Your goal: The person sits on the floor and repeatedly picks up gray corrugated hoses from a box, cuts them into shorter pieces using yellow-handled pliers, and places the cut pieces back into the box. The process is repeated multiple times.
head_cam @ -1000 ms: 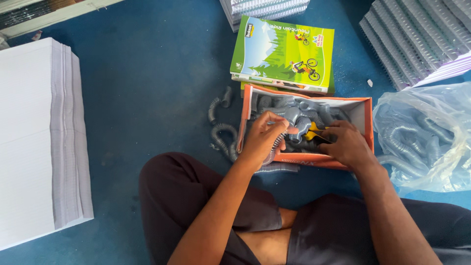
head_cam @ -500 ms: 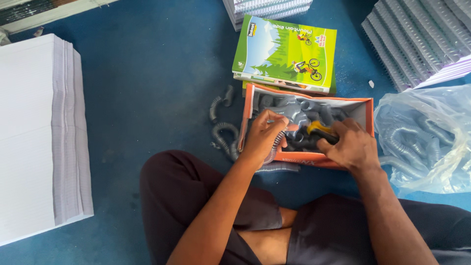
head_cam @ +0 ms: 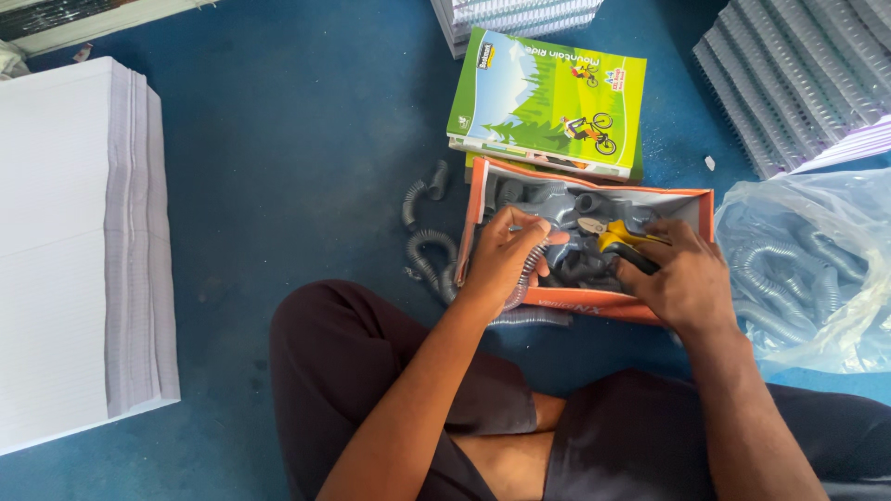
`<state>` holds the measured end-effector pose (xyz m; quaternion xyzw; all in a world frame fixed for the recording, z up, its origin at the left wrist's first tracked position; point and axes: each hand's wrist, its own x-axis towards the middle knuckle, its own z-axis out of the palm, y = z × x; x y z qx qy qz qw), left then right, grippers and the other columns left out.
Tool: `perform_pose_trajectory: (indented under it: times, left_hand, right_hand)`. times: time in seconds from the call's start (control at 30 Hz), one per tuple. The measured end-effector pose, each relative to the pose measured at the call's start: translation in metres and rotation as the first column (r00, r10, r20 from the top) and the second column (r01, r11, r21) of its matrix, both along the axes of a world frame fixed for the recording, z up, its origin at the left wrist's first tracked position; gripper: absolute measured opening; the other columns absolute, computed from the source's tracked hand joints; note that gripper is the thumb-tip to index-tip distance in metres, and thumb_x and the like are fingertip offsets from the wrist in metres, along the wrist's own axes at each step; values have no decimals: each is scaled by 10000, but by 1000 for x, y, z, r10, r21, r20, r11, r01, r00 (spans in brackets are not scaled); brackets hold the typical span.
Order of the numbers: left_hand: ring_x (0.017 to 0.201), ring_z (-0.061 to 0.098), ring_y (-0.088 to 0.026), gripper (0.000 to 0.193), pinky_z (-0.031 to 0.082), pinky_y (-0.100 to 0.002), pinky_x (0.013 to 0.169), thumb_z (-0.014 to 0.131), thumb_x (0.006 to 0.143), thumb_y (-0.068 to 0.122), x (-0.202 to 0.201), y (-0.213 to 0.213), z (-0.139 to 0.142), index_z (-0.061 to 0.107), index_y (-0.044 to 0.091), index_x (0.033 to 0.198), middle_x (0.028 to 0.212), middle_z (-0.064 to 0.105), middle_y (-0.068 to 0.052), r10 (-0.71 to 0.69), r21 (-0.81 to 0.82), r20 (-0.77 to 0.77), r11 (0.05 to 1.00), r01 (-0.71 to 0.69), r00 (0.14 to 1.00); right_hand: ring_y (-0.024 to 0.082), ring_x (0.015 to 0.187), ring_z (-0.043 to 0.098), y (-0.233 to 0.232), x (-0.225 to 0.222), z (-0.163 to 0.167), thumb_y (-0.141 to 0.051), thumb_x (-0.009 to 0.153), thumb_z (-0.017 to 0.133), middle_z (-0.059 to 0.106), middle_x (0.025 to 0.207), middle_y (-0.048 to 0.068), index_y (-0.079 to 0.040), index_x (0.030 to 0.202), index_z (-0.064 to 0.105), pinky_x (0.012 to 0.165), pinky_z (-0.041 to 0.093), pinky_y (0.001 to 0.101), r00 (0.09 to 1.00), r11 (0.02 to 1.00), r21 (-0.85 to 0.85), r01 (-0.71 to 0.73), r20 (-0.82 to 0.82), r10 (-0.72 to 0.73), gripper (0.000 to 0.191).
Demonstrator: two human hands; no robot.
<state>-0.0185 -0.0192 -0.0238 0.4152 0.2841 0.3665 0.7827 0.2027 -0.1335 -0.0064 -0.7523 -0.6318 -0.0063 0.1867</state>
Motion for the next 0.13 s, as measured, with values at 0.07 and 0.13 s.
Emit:
perform_pose_trajectory:
  times: [0.07, 0.13]
  left_hand:
    - [550, 595, -81, 162, 464, -228, 426, 635, 982, 179, 0, 1, 0, 538, 56, 1021, 1071, 751, -254, 9, -1, -22, 1000, -9, 1000]
    - [554, 594, -79, 162, 463, -227, 425, 636, 985, 180, 2, 0, -1, 536, 58, 1024, 1088, 746, -260, 16, -5, -26, 1000, -17, 1000]
  right_hand:
    - [340, 1170, 647, -1, 0, 0, -382, 834, 796, 652, 1382, 140, -82, 1086, 798, 1020, 462, 470, 997, 997, 40, -60, -48, 62, 392]
    - [347, 1226, 627, -1, 1, 0, -378, 830, 785, 637, 1424, 134, -92, 1103, 794, 1062, 457, 459, 992, 991, 67, -113, -50, 116, 395]
